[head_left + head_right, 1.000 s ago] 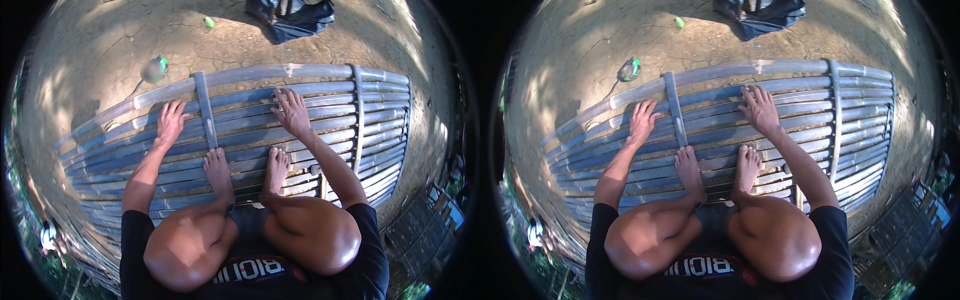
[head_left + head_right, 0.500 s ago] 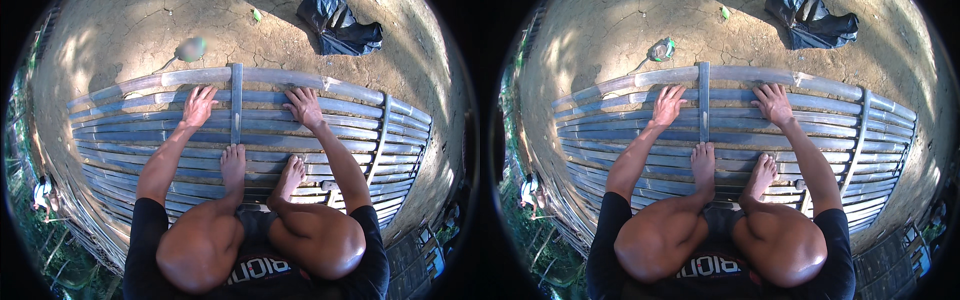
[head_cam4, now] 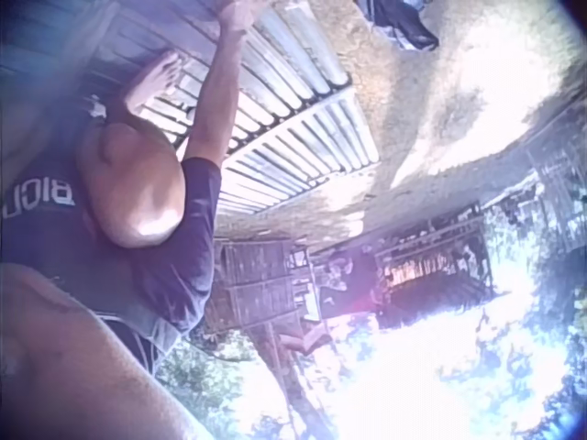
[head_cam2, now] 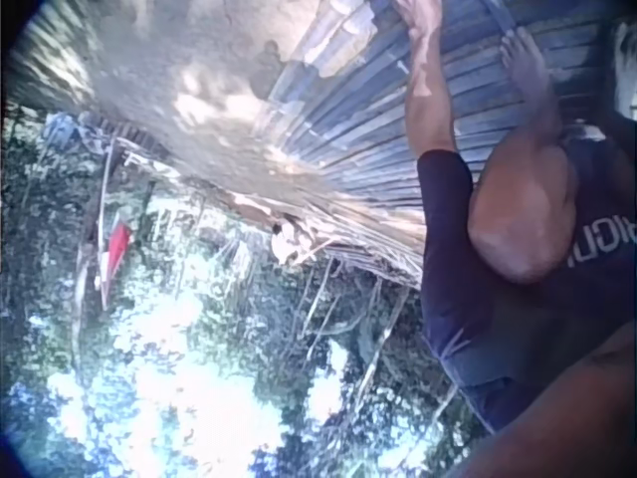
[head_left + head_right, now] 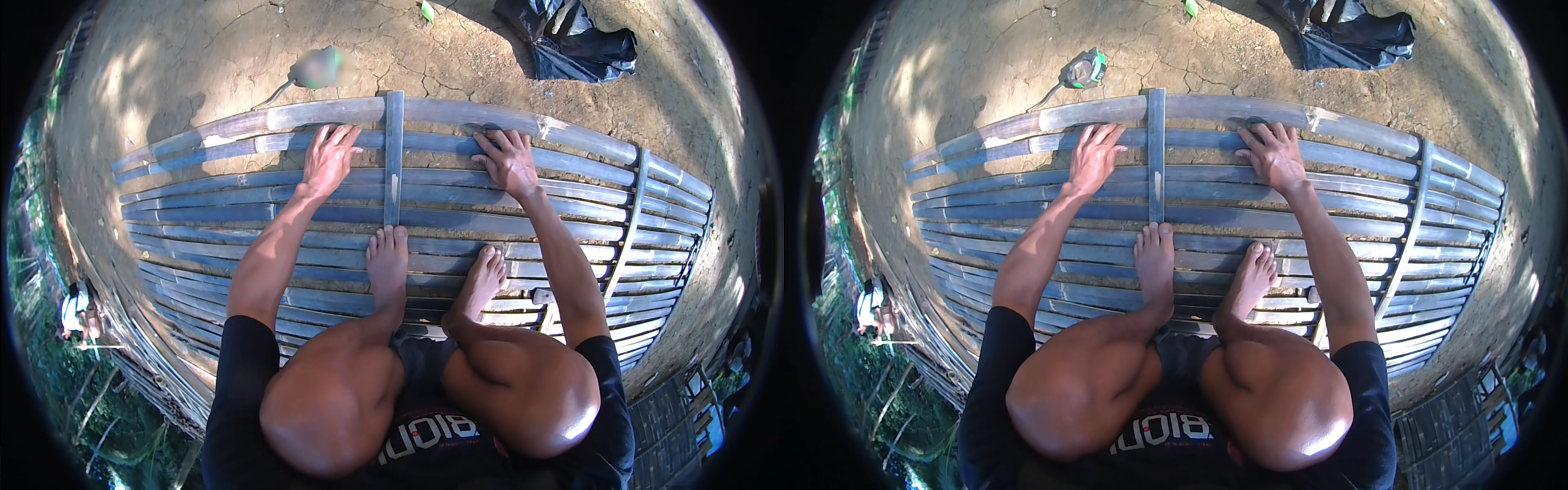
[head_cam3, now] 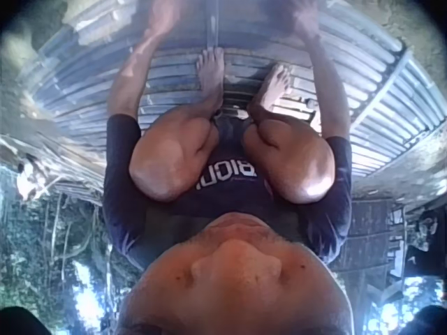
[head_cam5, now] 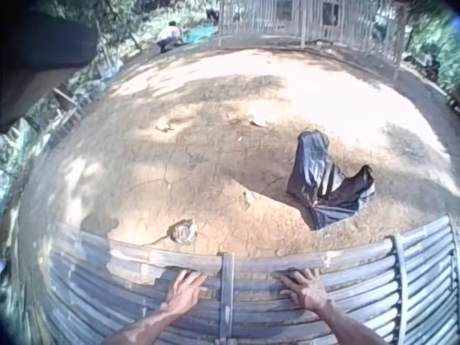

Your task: The person assembles a bamboo panel by aligning bamboo strips, measuring with a tape measure, and hammering a horizontal support beam into place.

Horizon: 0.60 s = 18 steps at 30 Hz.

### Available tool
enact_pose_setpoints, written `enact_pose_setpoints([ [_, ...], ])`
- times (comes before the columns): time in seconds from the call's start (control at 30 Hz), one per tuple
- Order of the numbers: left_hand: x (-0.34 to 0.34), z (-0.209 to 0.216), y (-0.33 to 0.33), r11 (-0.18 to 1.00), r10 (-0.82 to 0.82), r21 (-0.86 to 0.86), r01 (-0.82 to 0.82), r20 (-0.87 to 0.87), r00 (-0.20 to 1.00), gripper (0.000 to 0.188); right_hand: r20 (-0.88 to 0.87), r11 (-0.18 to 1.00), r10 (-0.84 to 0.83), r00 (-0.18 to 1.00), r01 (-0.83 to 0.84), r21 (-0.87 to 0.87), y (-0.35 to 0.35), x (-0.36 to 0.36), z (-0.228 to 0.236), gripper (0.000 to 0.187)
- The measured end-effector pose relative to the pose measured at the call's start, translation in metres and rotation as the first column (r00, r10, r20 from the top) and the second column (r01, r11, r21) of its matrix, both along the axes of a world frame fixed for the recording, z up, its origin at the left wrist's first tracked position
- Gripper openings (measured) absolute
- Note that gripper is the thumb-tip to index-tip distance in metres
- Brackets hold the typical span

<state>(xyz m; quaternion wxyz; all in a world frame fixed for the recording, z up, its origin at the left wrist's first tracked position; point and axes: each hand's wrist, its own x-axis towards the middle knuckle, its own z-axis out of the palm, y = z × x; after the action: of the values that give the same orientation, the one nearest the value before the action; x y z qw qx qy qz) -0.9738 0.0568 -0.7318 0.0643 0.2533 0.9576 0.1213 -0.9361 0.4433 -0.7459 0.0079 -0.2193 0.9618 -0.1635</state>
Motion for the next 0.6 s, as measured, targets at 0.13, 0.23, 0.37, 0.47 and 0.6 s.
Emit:
enact_pose_setpoints([
  [0.13,0.008,-0.011,-0.007,1.0,0.021,0.001,-0.021,0.029,0.999,0.043,-0.021,1.0,0.014,1.0,-0.014,0.014,-0.003,-0.003,0.005,0.045],
  [0.23,0.01,-0.018,0.0,0.988,0.097,-0.131,-0.088,0.066,0.993,0.042,-0.138,1.0,0.006,0.99,-0.007,-0.003,-0.002,-0.001,0.01,0.043],
  [0.37,0.013,-0.022,-0.004,0.994,0.076,-0.084,-0.066,0.125,0.989,0.044,-0.039,0.998,-0.058,0.998,0.059,0.012,-0.013,0.008,0.017,0.04],
  [0.47,0.022,-0.035,-0.025,0.997,0.073,-0.028,-0.072,0.036,0.997,0.042,-0.142,1.0,-0.025,0.989,0.023,-0.014,-0.027,0.009,0.015,0.041],
  [0.6,0.013,-0.015,-0.007,1.0,0.013,-0.018,-0.013,0.001,1.0,0.042,-0.132,0.998,-0.057,0.99,0.062,0.029,-0.012,0.014,0.008,0.044],
])
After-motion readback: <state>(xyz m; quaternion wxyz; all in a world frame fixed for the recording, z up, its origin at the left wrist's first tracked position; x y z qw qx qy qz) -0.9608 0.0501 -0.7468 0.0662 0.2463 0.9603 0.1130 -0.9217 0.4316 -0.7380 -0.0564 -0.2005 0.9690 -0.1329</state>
